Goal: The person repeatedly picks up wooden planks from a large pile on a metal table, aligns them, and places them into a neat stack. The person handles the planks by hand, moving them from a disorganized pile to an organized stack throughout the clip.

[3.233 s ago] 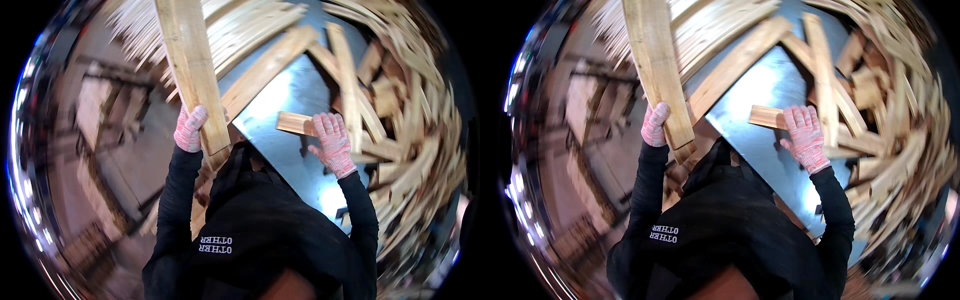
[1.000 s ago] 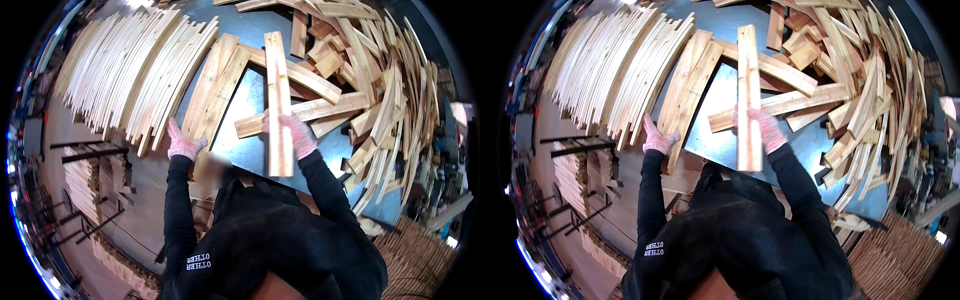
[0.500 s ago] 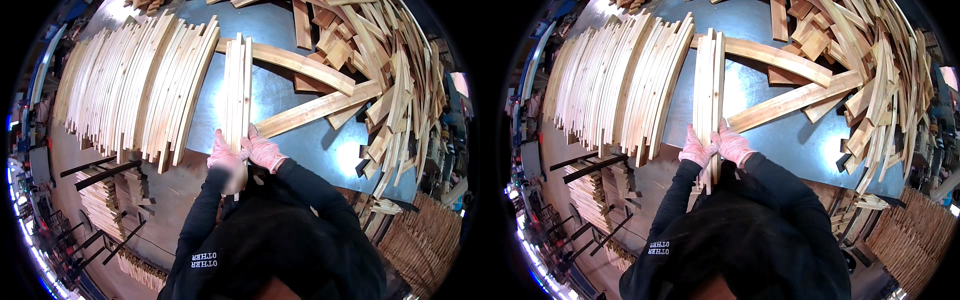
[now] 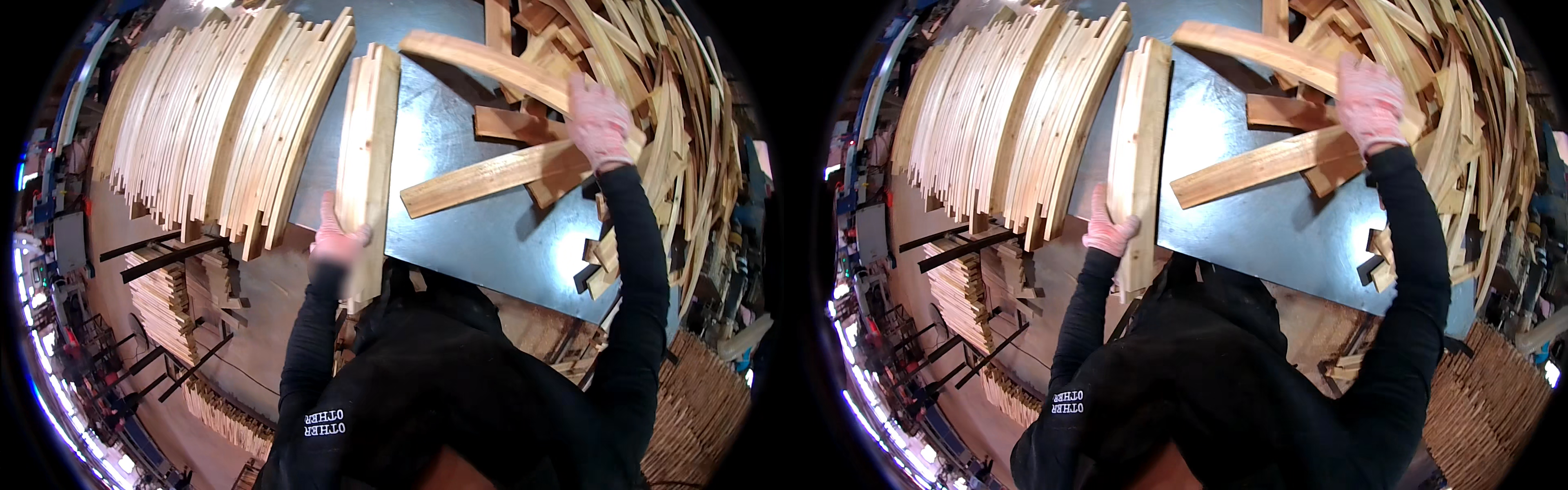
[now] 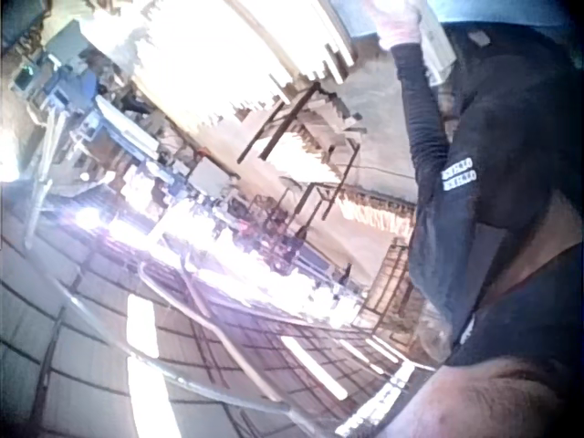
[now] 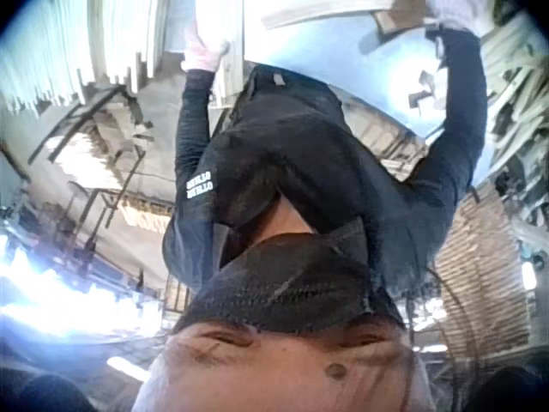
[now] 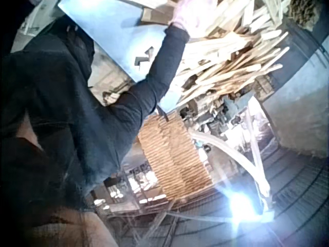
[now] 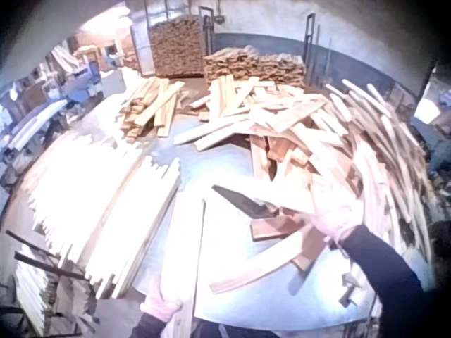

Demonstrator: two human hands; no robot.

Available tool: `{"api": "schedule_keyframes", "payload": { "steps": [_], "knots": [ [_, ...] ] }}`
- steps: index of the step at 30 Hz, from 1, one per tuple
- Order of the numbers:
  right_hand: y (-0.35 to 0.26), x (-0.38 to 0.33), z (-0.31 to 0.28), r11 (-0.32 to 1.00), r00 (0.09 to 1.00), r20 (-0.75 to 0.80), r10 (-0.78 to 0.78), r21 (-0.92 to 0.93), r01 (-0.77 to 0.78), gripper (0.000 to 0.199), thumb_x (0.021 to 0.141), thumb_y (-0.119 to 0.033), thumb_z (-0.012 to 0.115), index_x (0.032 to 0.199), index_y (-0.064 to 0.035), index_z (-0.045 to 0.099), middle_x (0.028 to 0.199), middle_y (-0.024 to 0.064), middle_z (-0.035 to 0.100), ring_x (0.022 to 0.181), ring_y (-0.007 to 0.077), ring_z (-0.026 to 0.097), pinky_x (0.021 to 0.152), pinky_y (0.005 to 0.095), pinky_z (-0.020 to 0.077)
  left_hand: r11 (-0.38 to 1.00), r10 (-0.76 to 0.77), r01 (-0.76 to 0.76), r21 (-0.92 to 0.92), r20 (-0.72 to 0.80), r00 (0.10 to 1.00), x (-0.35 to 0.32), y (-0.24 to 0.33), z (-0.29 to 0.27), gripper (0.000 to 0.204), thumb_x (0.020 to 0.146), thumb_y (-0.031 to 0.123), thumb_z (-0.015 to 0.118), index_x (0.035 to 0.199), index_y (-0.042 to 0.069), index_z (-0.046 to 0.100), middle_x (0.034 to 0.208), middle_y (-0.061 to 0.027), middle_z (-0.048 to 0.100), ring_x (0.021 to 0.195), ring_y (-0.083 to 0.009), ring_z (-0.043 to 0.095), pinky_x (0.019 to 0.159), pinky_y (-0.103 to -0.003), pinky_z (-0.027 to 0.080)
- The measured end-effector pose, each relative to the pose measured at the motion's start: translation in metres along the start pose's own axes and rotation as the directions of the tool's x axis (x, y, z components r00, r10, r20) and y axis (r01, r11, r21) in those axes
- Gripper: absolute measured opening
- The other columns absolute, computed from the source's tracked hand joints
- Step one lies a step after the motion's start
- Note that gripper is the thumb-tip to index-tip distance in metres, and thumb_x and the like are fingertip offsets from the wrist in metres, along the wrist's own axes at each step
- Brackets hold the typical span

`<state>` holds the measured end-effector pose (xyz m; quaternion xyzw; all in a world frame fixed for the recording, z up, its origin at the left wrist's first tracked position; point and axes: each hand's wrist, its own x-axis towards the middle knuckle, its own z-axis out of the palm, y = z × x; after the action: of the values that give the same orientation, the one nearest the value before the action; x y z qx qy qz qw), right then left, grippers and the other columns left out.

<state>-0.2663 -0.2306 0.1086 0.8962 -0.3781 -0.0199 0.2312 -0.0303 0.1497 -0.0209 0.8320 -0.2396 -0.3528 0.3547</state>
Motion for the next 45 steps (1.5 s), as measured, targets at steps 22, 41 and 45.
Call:
{"api": "schedule_keyframes", "payload": {
  "steps": [22, 41, 45],
  "knots": [
    [-0.108, -0.042, -0.033, 0.092, 0.794, 0.564, -0.226, 0.824, -0.559, 0.054, 0.086, -0.035, 0.076, 0.125, -0.0051, 0.054, 0.098, 0.006, 0.064, 0.081, 0.0122, 0.061, 0.067, 0.0281, 0.0537, 0.93, -0.037, 0.029, 0.366, 0.013, 0.999, 0.01, 0.034, -0.001, 0.108, 0.069, 0.033, 0.077, 0.153, 0.003, 0.017, 0.144, -0.0296, 0.041, 0.122, -0.0398, 0.055, 0.101, -0.042, 0.046],
    [-0.292, -0.103, 0.071, -0.11, 0.784, 0.62, -0.02, 0.778, -0.618, 0.112, 0.069, -0.041, 0.085, 0.147, 0.0075, 0.02, 0.139, 0.0265, 0.045, 0.125, 0.0347, 0.051, 0.101, 0.039, 0.0438, 0.985, 0.166, -0.143, -0.099, 0.284, 0.944, 0.06, -0.048, 0.0, 0.103, 0.072, 0.03, 0.081, 0.15, -0.002, 0.022, 0.13, -0.023, 0.056, 0.118, -0.0303, 0.057, 0.101, -0.035, 0.045],
    [-0.27, -0.11, 0.079, -0.275, 0.772, 0.636, 0.018, 0.745, -0.607, 0.066, 0.074, -0.029, 0.083, 0.123, 0.0032, 0.052, 0.105, 0.0146, 0.068, 0.097, 0.0249, 0.065, 0.086, 0.036, 0.0508, 0.964, -0.008, 0.075, -0.256, 0.252, 0.968, 0.06, -0.045, -0.014, 0.085, 0.074, 0.023, 0.076, 0.144, -0.005, 0.035, 0.121, -0.019, 0.062, 0.109, -0.0281, 0.062, 0.096, -0.035, 0.048]
  ]
}}
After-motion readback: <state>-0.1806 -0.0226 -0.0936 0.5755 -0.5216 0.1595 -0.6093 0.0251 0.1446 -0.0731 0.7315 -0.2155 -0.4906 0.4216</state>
